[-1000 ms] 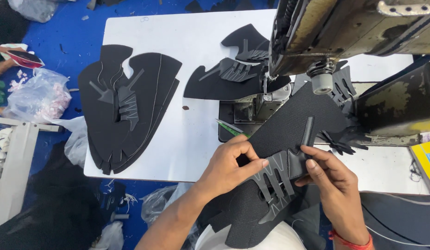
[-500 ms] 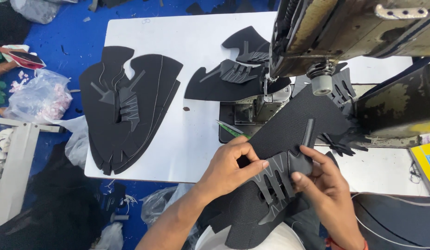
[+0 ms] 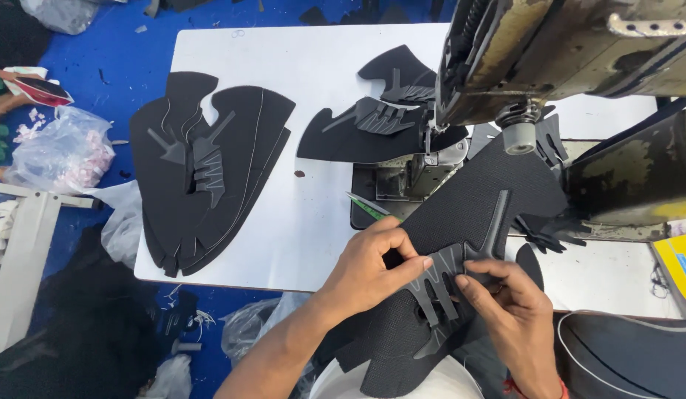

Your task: The person uses a sewing machine to stitch black shoe parts, guiding the material under the needle with both hands. They repeatedly pick up pieces, sew them, and trim excess material with green scissors.

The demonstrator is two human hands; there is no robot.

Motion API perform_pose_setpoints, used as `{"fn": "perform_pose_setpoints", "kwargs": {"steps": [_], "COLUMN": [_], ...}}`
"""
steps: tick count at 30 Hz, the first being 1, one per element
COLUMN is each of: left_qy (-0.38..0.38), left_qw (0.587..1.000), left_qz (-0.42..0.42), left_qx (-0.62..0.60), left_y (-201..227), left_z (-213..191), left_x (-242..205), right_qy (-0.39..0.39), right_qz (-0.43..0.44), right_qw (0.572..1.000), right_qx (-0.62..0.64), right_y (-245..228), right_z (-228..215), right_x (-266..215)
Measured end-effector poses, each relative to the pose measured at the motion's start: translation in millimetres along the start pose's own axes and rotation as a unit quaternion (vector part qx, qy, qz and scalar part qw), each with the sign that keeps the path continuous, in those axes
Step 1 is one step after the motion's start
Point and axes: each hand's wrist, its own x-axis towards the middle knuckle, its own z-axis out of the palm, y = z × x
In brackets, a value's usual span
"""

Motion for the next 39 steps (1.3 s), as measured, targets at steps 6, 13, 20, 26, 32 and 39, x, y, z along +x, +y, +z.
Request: {"fn": "perform_pose_setpoints", "kwargs": {"steps": [6, 13, 20, 26, 32, 39], "left_qy": [0.001, -0.011, -0.051, -0.11, -0.132, -0.144], "left_qw": [1.0, 1.0, 0.992, 0.988, 0.977, 0.982], "left_qz": [0.017, 0.014, -0.097, -0.024, -0.012, -0.057], "left_qx": [-0.001, 0.017, -0.061, -0.105, -0.166, -0.105], "left_y": [1, 8, 7, -3, -8, -2], "left_z": [-1, -5, -13, -7, -4, -9], "left_x": [-1, -1, 19, 29, 30, 35], "right_qy": [-0.029, -0.019, 0.0, 0.006, 0.001, -0.001], "right_qz": [-0.025, -0.032, -0.053, -0.06, -0.065, -0.072], "right_qw": [0.999, 0.998, 0.994, 0.996, 0.996, 0.995], "right_qx": [-0.036, -0.057, -0.091, -0.062, -0.061, -0.066], "right_y": [-6, -15, -11, -10, -11, -10], "right_z": [-2, 0, 0, -1, -2, 0], "right_x": [2, 0, -5, -6, -6, -7]}}
